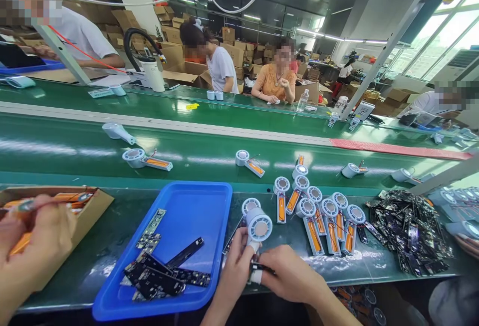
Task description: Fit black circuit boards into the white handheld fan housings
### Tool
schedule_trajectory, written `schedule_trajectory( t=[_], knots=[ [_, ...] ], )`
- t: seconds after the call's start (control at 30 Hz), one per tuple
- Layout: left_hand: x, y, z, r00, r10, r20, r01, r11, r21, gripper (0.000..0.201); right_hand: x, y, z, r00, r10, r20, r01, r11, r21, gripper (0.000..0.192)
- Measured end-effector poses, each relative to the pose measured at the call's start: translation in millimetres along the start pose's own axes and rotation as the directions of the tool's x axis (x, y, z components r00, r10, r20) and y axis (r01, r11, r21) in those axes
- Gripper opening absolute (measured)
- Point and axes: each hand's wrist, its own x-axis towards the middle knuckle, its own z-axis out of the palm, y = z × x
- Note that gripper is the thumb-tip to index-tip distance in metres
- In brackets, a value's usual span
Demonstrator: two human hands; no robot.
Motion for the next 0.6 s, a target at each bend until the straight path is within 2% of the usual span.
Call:
schedule_trajectory(
  t=[0.03, 0.1, 0.17, 0.2, 0.3, 0.47, 0.6],
  knots=[
    [0, 1, 0.3, 0.999, -0.024, 0.032, 0.027, 0.996, -0.087, 0.032, 3, 2, 4, 0.999, 0.031, -0.014, -0.029, 0.987, 0.158, 0.033],
    [-1, 2, 0.8, 0.997, -0.045, 0.067, 0.061, 0.963, -0.261, 0.035, 10, 7, 13, 0.988, 0.154, 0.007, -0.138, 0.866, 0.481, 0.049],
    [-2, 1, 0.9, 0.997, -0.05, 0.059, 0.068, 0.927, -0.368, 0.039, 14, 11, 21, 0.963, 0.268, 0.034, -0.219, 0.703, 0.676, 0.06],
    [-3, 0, 0.7, 0.997, -0.054, 0.052, 0.071, 0.919, -0.389, 0.04, 16, 12, 25, 0.954, 0.3, 0.025, -0.224, 0.653, 0.724, 0.065],
    [-6, -4, -0.2, 0.998, -0.04, 0.045, 0.053, 0.936, -0.348, 0.045, 16, 15, 34, 0.945, 0.324, -0.048, -0.169, 0.609, 0.775, 0.07],
    [-8, -5, 3.1, 0.998, 0.052, 0.043, -0.049, 0.997, -0.054, 0.049, 17, 16, 36, 0.934, 0.354, -0.054, -0.156, 0.539, 0.828, 0.069],
    [-7, -5, 9.0, 0.997, 0.079, -0.019, -0.078, 0.995, 0.055, 0.047, 11, 9, 34, 0.914, 0.392, -0.106, -0.131, 0.531, 0.837, 0.063]
  ],
)
